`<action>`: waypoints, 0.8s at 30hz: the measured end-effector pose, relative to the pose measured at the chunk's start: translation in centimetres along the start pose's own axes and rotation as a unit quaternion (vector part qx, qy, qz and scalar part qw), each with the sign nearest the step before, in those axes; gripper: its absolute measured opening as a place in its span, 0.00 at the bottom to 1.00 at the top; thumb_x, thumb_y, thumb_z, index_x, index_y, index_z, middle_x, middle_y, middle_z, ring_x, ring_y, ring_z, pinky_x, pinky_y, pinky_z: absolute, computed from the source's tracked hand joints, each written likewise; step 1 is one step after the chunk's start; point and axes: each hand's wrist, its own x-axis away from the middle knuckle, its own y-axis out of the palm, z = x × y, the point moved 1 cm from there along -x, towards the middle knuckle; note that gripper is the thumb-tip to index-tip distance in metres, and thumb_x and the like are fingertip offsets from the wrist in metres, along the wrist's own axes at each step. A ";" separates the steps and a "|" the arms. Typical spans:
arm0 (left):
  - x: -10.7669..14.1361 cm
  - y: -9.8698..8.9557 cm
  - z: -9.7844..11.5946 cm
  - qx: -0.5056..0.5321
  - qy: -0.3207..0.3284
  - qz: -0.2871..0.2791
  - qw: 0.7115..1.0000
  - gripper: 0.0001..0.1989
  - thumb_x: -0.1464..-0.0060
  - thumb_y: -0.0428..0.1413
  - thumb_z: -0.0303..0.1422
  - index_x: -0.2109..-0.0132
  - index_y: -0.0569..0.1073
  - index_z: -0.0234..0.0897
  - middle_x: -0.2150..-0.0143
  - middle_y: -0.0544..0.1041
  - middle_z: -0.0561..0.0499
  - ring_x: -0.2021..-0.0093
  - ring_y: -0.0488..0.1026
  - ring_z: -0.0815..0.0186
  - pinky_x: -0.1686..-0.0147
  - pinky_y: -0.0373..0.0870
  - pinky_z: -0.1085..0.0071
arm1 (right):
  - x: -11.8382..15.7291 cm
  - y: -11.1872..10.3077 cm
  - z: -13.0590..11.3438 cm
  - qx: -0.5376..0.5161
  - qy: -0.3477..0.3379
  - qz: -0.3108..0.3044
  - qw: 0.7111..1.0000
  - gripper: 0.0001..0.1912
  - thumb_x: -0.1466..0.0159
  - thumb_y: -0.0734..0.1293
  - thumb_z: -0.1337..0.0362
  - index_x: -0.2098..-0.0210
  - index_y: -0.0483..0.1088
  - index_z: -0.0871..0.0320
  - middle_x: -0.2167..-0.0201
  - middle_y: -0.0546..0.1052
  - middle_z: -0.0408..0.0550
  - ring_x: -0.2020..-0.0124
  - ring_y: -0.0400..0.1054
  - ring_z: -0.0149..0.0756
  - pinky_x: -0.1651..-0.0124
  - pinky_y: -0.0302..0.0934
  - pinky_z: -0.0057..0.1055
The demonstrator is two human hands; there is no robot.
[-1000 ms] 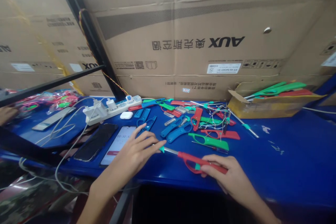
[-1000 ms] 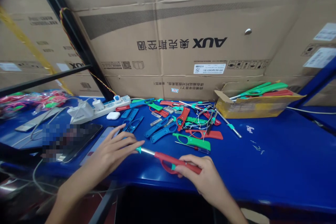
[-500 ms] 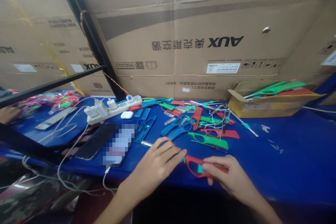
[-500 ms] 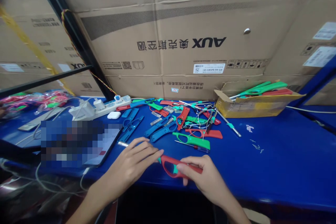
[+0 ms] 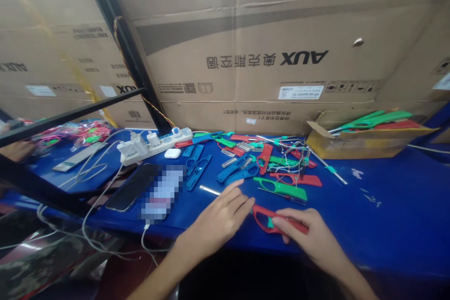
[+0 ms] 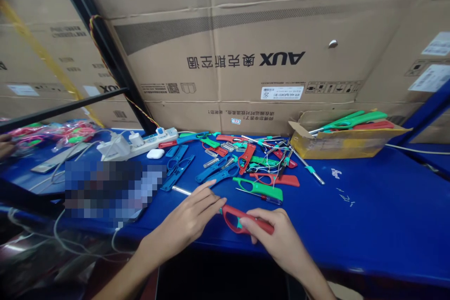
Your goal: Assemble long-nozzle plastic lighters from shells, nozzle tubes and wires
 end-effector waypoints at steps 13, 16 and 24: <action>-0.6 0.3 1.7 0.081 -0.089 -0.127 0.985 0.17 0.30 0.52 0.40 0.42 0.70 0.35 0.54 0.78 0.48 0.54 0.76 0.60 0.50 0.74 0.58 | 2.7 -4.4 1.1 0.269 -0.268 0.136 0.915 0.17 0.30 0.64 0.47 0.61 0.82 0.49 0.66 0.85 0.42 0.72 0.80 0.34 0.67 0.71 0.27; -0.2 -0.2 1.8 0.119 -0.104 -0.176 0.972 0.12 0.27 0.47 0.38 0.54 0.72 0.37 0.61 0.77 0.52 0.60 0.76 0.62 0.53 0.72 0.61 | 4.0 -4.9 1.3 0.338 -0.346 0.138 0.864 0.15 0.26 0.61 0.55 0.59 0.81 0.45 0.65 0.85 0.41 0.70 0.79 0.30 0.62 0.69 0.28; -0.6 -0.9 3.2 0.084 -0.067 -0.140 0.984 0.09 0.30 0.45 0.25 0.60 0.68 0.35 0.64 0.73 0.50 0.66 0.70 0.61 0.57 0.68 0.61 | 5.1 -4.7 -0.3 0.349 -0.383 0.160 0.840 0.15 0.26 0.61 0.65 0.54 0.79 0.43 0.64 0.85 0.40 0.67 0.78 0.31 0.59 0.70 0.30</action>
